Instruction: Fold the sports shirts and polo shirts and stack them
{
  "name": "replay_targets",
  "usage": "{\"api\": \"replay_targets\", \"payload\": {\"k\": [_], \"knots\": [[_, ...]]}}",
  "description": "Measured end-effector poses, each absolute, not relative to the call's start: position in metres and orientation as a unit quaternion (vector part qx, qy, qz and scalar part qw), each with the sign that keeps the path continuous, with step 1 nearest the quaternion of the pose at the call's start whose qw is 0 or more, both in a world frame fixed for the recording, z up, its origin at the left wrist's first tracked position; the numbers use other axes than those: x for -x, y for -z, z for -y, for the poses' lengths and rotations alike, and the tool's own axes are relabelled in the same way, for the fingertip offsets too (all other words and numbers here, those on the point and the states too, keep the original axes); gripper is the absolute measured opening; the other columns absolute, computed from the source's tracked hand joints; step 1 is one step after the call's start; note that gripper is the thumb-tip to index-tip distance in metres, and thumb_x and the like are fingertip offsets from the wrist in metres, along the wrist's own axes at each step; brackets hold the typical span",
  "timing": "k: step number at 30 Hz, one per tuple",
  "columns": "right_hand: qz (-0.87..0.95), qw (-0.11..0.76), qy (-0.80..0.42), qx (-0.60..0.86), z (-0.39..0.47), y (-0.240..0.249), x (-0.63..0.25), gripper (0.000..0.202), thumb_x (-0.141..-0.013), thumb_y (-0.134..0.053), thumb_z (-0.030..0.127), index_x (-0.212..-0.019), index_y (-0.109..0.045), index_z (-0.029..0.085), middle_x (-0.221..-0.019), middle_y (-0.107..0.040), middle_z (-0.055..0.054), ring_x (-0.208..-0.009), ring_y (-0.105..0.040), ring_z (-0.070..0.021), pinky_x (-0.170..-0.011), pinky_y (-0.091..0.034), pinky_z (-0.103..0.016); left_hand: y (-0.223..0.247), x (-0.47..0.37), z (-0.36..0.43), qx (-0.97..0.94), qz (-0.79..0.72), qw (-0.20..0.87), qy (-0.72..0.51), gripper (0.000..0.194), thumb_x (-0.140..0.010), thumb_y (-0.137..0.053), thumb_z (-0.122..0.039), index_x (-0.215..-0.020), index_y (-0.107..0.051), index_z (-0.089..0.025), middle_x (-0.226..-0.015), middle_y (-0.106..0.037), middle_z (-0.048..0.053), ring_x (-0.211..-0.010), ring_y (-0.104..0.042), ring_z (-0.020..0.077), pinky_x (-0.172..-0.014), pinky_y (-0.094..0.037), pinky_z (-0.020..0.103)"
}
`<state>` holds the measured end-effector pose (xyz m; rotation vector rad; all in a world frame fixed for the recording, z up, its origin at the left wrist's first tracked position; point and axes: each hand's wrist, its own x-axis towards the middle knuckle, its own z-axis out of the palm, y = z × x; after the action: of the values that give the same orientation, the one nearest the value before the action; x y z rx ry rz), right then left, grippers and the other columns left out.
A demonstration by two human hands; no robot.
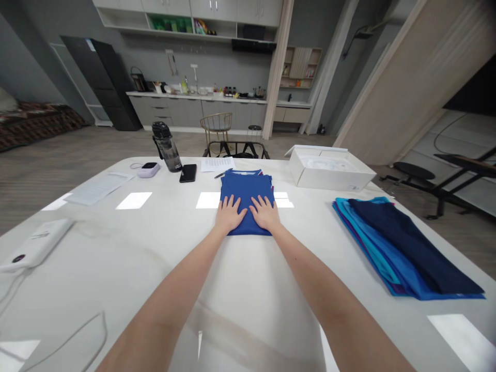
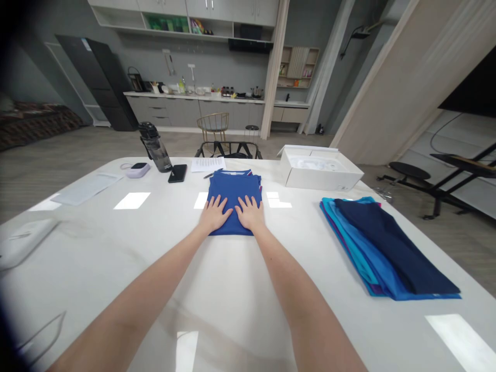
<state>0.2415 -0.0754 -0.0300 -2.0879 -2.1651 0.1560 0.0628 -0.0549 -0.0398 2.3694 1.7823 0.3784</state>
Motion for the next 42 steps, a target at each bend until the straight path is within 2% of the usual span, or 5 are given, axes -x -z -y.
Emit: {"api": "replay_targets", "payload": {"k": [8, 20, 29, 34, 42], "knots": [[0.72, 0.074, -0.055, 0.688, 0.125, 0.03, -0.24, 0.067, -0.102, -0.016, 0.064, -0.16, -0.026, 0.033, -0.168, -0.022, -0.002, -0.155, -0.011, -0.0283, -0.121, -0.01, -0.059, 0.033, -0.052, 0.101, -0.819, -0.557, 0.077, -0.111, 0.072, -0.094, -0.029, -0.074, -0.158, -0.03, -0.04, -0.168, -0.022, 0.003, -0.154, -0.016, 0.0362, -0.122, -0.014, 0.056], [0.733, 0.057, -0.111, 0.669, 0.182, 0.023, -0.264, 0.083, -0.092, -0.034, 0.079, -0.16, -0.026, 0.034, -0.169, -0.017, -0.002, -0.155, -0.01, -0.0312, -0.123, -0.007, -0.057, 0.026, -0.02, 0.159, -0.841, -0.526, 0.101, -0.075, 0.075, -0.094, -0.036, -0.071, -0.158, -0.034, -0.031, -0.167, -0.024, 0.009, -0.154, -0.016, 0.038, -0.122, -0.017, 0.054], [0.726, 0.209, -0.052, 0.654, 0.224, 0.027, -0.297, 0.039, -0.099, -0.046, 0.031, -0.132, -0.063, 0.021, -0.141, -0.056, -0.011, -0.129, -0.051, -0.022, -0.112, -0.038, -0.034, 0.016, 0.028, 0.177, -0.87, -0.478, -0.003, -0.117, 0.041, -0.098, -0.039, -0.02, -0.13, -0.065, -0.021, -0.143, -0.058, 0.012, -0.134, -0.049, 0.0271, -0.116, -0.03, 0.046], [0.719, 0.161, -0.01, 0.676, 0.227, 0.02, -0.295, 0.032, -0.101, -0.043, 0.025, -0.116, -0.07, 0.021, -0.115, -0.067, -0.012, -0.112, -0.058, -0.0262, -0.1, -0.044, -0.035, 0.01, 0.02, 0.178, -0.863, -0.497, -0.059, -0.077, 0.037, -0.097, -0.034, -0.01, -0.111, -0.068, -0.017, -0.112, -0.069, 0.016, -0.109, -0.061, 0.0297, -0.096, -0.042, 0.043], [0.759, 0.159, -0.026, 0.631, 0.254, 0.024, -0.307, 0.031, -0.103, -0.038, 0.02, -0.105, -0.069, 0.016, -0.105, -0.066, -0.012, -0.103, -0.059, -0.0242, -0.095, -0.045, -0.034, 0.011, 0.033, 0.203, -0.885, -0.461, -0.025, -0.067, 0.036, -0.094, -0.036, -0.003, -0.116, -0.063, -0.015, -0.113, -0.066, 0.012, -0.105, -0.062, 0.025, -0.093, -0.045, 0.037]]}}
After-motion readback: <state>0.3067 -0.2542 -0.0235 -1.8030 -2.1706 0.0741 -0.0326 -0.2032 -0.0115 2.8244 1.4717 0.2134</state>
